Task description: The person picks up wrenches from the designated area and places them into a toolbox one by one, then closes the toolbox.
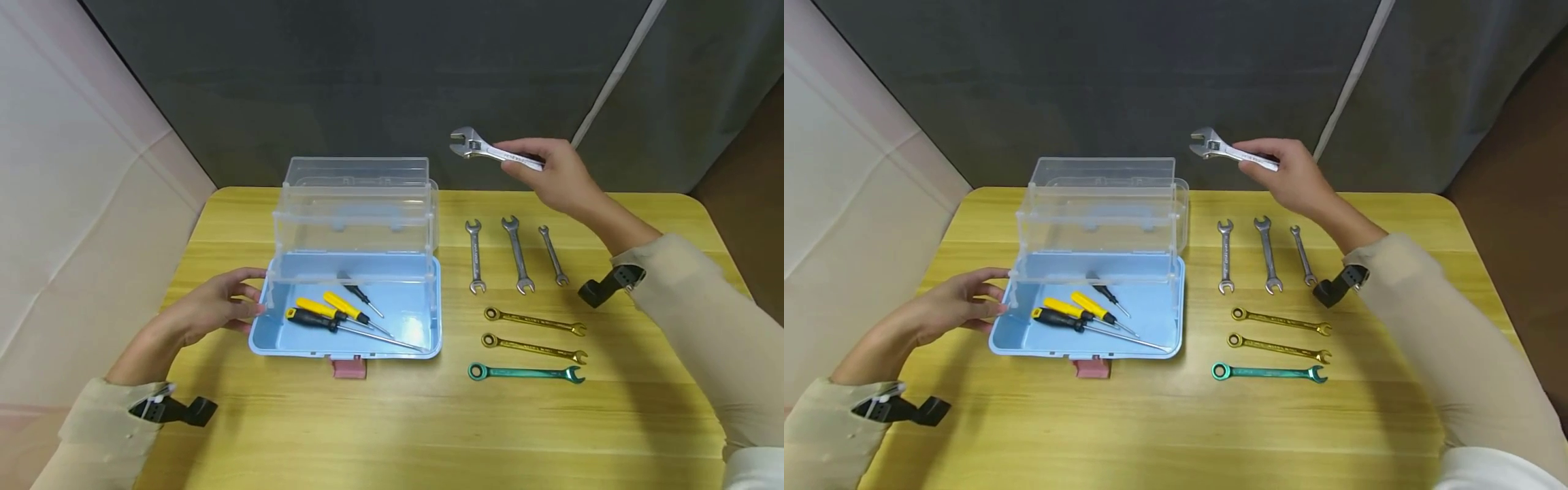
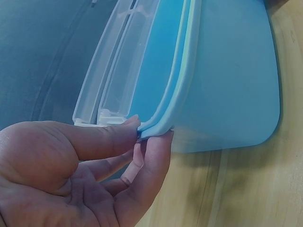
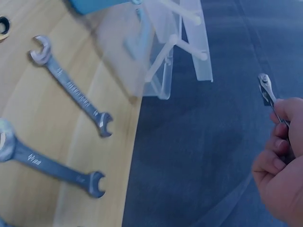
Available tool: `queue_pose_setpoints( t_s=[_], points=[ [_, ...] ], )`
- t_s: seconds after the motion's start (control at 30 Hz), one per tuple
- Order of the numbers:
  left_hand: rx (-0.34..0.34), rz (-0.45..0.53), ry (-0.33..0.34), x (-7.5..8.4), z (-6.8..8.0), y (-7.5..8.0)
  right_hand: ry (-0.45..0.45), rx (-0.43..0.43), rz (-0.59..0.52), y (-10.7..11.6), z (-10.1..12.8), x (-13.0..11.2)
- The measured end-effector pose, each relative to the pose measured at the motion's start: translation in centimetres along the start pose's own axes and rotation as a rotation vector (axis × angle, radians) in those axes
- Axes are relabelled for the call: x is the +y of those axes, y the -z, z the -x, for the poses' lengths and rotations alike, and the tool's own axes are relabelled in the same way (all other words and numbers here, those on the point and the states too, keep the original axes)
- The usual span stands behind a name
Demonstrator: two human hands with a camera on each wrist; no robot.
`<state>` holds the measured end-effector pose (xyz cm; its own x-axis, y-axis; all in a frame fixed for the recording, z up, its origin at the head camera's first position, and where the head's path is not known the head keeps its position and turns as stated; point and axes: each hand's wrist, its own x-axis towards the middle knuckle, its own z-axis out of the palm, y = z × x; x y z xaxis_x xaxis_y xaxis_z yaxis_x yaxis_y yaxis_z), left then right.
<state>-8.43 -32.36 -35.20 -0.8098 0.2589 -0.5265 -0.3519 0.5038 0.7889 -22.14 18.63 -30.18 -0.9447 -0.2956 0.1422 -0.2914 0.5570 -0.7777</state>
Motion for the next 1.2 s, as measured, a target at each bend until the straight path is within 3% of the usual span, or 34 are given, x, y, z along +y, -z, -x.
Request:
queue_pose_setpoints(
  t_s=[0.47,1.2],
  points=[
    [0.006,-0.014,0.008,-0.1,0.1,0.2,0.077,-0.088,-0.084,-3.1,-4.4,-3.6],
    [-0.008,0.010,-0.009,-0.2,0.2,0.1,0.105,-0.340,-0.030,-9.9,-10.4,-8.0]
  ],
)
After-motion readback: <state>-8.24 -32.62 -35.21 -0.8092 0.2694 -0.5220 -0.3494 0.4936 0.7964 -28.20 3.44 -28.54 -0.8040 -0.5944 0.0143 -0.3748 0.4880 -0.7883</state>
